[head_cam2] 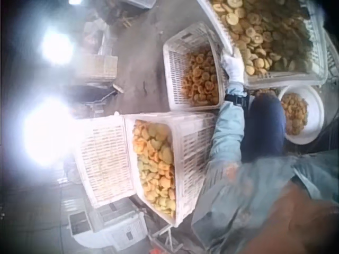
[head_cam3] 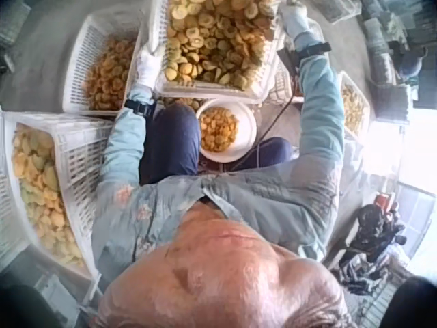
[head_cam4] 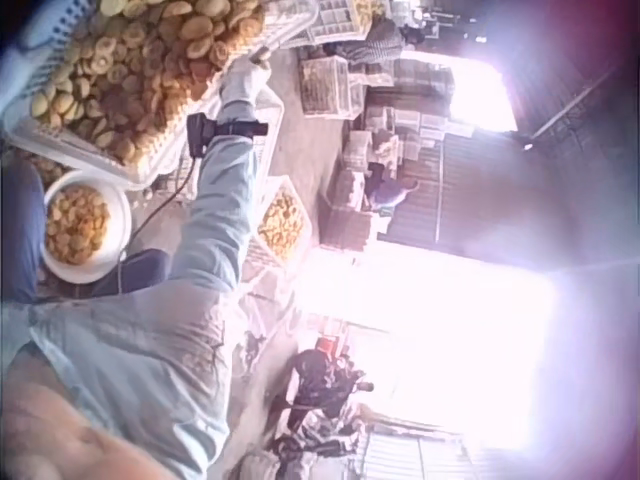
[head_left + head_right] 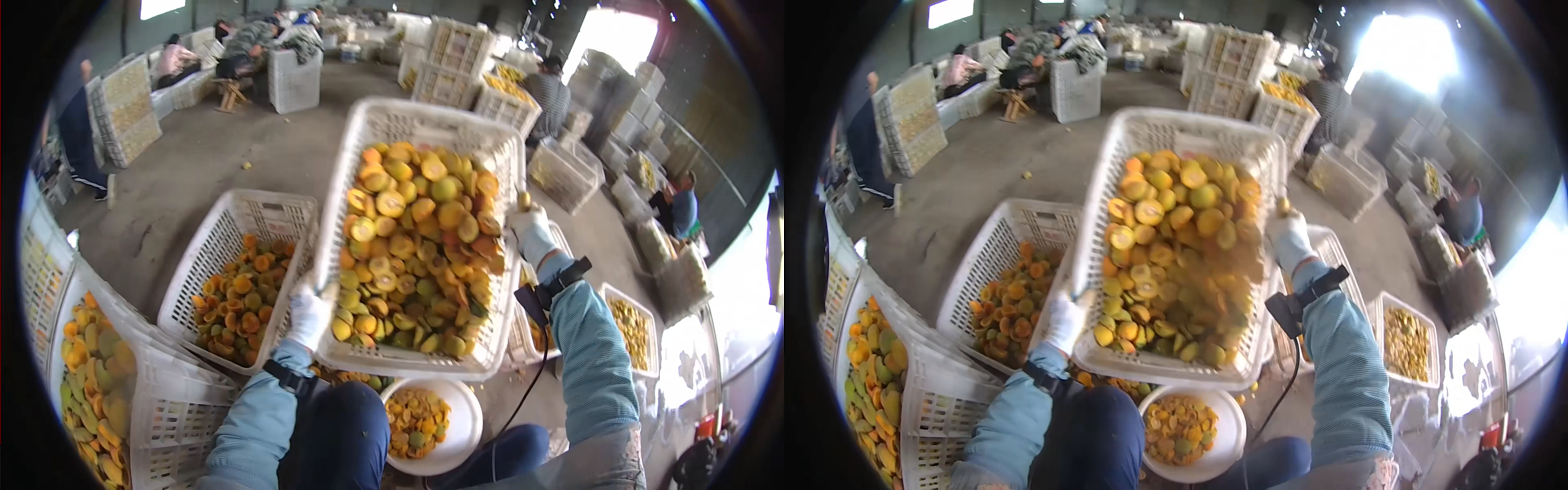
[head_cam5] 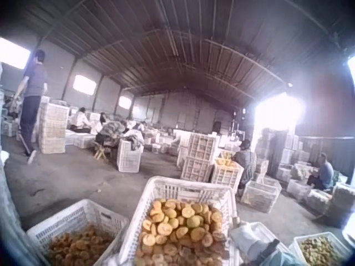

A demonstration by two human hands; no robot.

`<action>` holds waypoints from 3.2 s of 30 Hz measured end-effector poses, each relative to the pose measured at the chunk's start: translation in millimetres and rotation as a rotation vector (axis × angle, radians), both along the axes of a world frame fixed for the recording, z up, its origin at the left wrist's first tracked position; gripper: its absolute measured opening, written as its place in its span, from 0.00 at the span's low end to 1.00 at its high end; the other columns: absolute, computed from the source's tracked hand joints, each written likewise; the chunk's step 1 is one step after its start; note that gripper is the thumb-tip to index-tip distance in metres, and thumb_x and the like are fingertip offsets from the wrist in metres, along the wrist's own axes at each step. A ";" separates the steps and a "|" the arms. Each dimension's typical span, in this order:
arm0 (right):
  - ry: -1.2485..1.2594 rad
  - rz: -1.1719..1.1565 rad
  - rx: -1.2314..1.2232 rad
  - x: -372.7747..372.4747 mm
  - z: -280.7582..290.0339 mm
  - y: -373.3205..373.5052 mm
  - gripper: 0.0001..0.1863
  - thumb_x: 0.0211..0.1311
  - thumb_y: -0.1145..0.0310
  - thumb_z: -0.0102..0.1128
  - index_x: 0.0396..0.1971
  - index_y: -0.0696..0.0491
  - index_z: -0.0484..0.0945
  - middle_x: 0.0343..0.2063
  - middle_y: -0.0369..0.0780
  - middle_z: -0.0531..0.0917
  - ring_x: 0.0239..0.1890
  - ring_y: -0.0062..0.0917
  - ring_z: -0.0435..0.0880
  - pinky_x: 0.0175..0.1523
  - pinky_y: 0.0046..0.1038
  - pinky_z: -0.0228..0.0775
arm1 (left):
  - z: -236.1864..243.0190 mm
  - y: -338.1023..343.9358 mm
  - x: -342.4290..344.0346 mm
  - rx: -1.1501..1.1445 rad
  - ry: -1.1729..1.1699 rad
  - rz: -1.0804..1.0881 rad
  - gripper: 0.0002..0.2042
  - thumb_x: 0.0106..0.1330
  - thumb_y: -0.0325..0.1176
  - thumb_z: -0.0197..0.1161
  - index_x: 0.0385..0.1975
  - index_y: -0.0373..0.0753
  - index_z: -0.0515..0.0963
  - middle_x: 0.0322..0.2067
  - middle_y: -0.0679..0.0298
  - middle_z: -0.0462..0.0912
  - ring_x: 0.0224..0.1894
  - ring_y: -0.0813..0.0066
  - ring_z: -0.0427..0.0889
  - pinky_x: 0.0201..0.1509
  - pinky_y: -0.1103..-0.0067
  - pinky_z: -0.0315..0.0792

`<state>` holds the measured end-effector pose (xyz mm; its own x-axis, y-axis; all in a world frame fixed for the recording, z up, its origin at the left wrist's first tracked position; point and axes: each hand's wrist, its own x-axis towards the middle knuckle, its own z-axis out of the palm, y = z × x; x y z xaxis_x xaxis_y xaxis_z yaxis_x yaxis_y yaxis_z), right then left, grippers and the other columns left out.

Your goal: Using a handheld pitting tool to remove seeds from halved apricots and place them in a bucket.

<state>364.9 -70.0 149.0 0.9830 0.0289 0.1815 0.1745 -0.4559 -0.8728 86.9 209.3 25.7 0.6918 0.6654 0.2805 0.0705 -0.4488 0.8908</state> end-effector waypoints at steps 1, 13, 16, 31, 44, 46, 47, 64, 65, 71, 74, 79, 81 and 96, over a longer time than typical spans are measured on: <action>-0.383 0.394 -0.245 16.3 -22.4 -45.9 0.06 0.44 0.80 0.59 0.26 0.56 0.77 0.19 0.37 0.77 0.19 0.20 0.75 0.20 0.25 0.66 | 1.0 -0.7 -6.1 -0.051 -0.025 -0.042 0.16 0.55 0.36 0.61 0.38 0.31 0.74 0.31 0.48 0.79 0.34 0.53 0.78 0.39 0.68 0.71; -0.035 0.067 0.233 -55.9 -11.3 -31.6 0.07 0.48 0.74 0.56 0.30 0.56 0.73 0.18 0.33 0.74 0.17 0.17 0.71 0.21 0.22 0.62 | 8.8 -20.4 -14.0 -0.150 -0.146 -0.060 0.11 0.57 0.33 0.61 0.31 0.31 0.73 0.17 0.54 0.76 0.19 0.58 0.76 0.24 0.70 0.69; 0.015 -0.018 0.133 -34.0 -12.4 -39.9 0.08 0.48 0.73 0.55 0.30 0.56 0.73 0.18 0.34 0.74 0.17 0.20 0.71 0.21 0.24 0.63 | -19.2 -8.3 24.2 0.316 -0.123 -0.038 0.08 0.58 0.31 0.59 0.32 0.33 0.73 0.19 0.57 0.78 0.21 0.71 0.76 0.25 0.76 0.69; -0.077 -0.012 -0.024 -29.8 -14.1 -36.5 0.11 0.52 0.66 0.54 0.31 0.59 0.74 0.19 0.39 0.78 0.21 0.25 0.75 0.27 0.27 0.67 | -13.4 -6.8 -0.2 0.090 0.071 -0.080 0.15 0.58 0.36 0.59 0.38 0.29 0.73 0.27 0.53 0.80 0.29 0.64 0.80 0.31 0.72 0.72; 0.097 0.092 0.399 -242.1 -22.7 -124.8 0.16 0.45 0.81 0.54 0.38 0.58 0.74 0.26 0.34 0.77 0.21 0.15 0.73 0.23 0.17 0.64 | 65.0 -19.8 -62.9 0.668 0.358 -0.277 0.28 0.53 0.39 0.60 0.52 0.31 0.63 0.43 0.43 0.74 0.47 0.50 0.74 0.49 0.68 0.69; 0.254 0.084 0.370 -292.5 -21.5 -129.7 0.17 0.44 0.84 0.51 0.38 0.59 0.72 0.28 0.36 0.77 0.26 0.18 0.75 0.30 0.19 0.69 | 75.8 -28.1 -65.4 0.578 0.332 -0.409 0.26 0.53 0.39 0.60 0.51 0.32 0.67 0.46 0.45 0.73 0.48 0.52 0.74 0.51 0.70 0.68; 0.289 0.142 0.481 -310.9 -31.3 -134.7 0.18 0.45 0.85 0.51 0.40 0.60 0.71 0.28 0.36 0.77 0.27 0.19 0.76 0.30 0.21 0.71 | 87.3 -37.9 -65.6 0.479 0.336 -0.484 0.25 0.54 0.39 0.60 0.50 0.33 0.69 0.46 0.46 0.74 0.48 0.54 0.74 0.52 0.70 0.68; 0.610 0.264 0.249 -430.5 -123.2 -130.1 0.16 0.54 0.65 0.62 0.39 0.58 0.74 0.27 0.36 0.79 0.31 0.19 0.76 0.37 0.21 0.70 | 30.0 -135.2 24.6 0.431 0.456 -0.800 0.22 0.57 0.40 0.59 0.52 0.45 0.70 0.38 0.57 0.80 0.41 0.61 0.79 0.45 0.72 0.71; 0.641 0.260 0.339 -428.8 -122.2 -130.0 0.19 0.54 0.63 0.62 0.40 0.60 0.73 0.26 0.36 0.78 0.29 0.19 0.77 0.35 0.21 0.71 | 32.6 -130.5 17.8 0.214 0.442 -0.783 0.20 0.57 0.38 0.61 0.51 0.44 0.72 0.34 0.59 0.81 0.34 0.67 0.81 0.35 0.76 0.73; 0.687 0.149 0.699 -427.0 -123.3 -115.4 0.22 0.57 0.56 0.58 0.44 0.57 0.68 0.25 0.36 0.76 0.21 0.18 0.73 0.24 0.20 0.67 | 44.3 -146.8 -77.5 -1.024 0.152 -0.920 0.21 0.59 0.49 0.59 0.44 0.40 0.74 0.26 0.67 0.77 0.18 0.87 0.66 0.16 0.92 0.56; 0.695 0.256 0.712 -424.3 -134.7 -113.0 0.24 0.55 0.62 0.58 0.49 0.59 0.66 0.27 0.36 0.76 0.22 0.17 0.74 0.26 0.19 0.67 | 23.3 -168.6 -102.8 -1.282 0.221 -0.788 0.22 0.58 0.54 0.58 0.39 0.40 0.73 0.28 0.64 0.77 0.18 0.84 0.67 0.14 0.91 0.55; 0.304 0.178 0.316 -441.3 -132.4 -98.3 0.29 0.52 0.67 0.61 0.53 0.62 0.62 0.33 0.41 0.78 0.31 0.23 0.77 0.36 0.24 0.70 | 0.8 -190.5 -113.9 -1.220 0.115 -0.799 0.28 0.63 0.60 0.44 0.47 0.40 0.71 0.30 0.65 0.77 0.16 0.86 0.64 0.13 0.91 0.57; 0.070 0.161 0.150 -442.5 -131.7 -94.5 0.25 0.50 0.69 0.64 0.46 0.61 0.67 0.33 0.42 0.78 0.35 0.25 0.77 0.42 0.27 0.69 | -5.8 -197.9 -114.7 -1.161 0.127 -0.800 0.30 0.63 0.61 0.43 0.48 0.40 0.71 0.30 0.65 0.77 0.17 0.87 0.64 0.15 0.91 0.57; -0.185 0.102 -0.449 -425.0 -153.9 -93.6 0.21 0.51 0.63 0.56 0.43 0.59 0.67 0.20 0.43 0.79 0.22 0.37 0.80 0.24 0.37 0.69 | -24.8 -224.8 -116.6 -1.111 0.174 -0.799 0.30 0.65 0.59 0.41 0.44 0.35 0.73 0.28 0.67 0.79 0.25 0.85 0.75 0.24 0.91 0.66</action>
<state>-60.2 -163.5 -4.9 0.9238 0.2382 0.2999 0.3707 -0.7527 -0.5441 -29.6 -15.4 1.0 0.9592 -0.1103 -0.2604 0.2793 0.5141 0.8110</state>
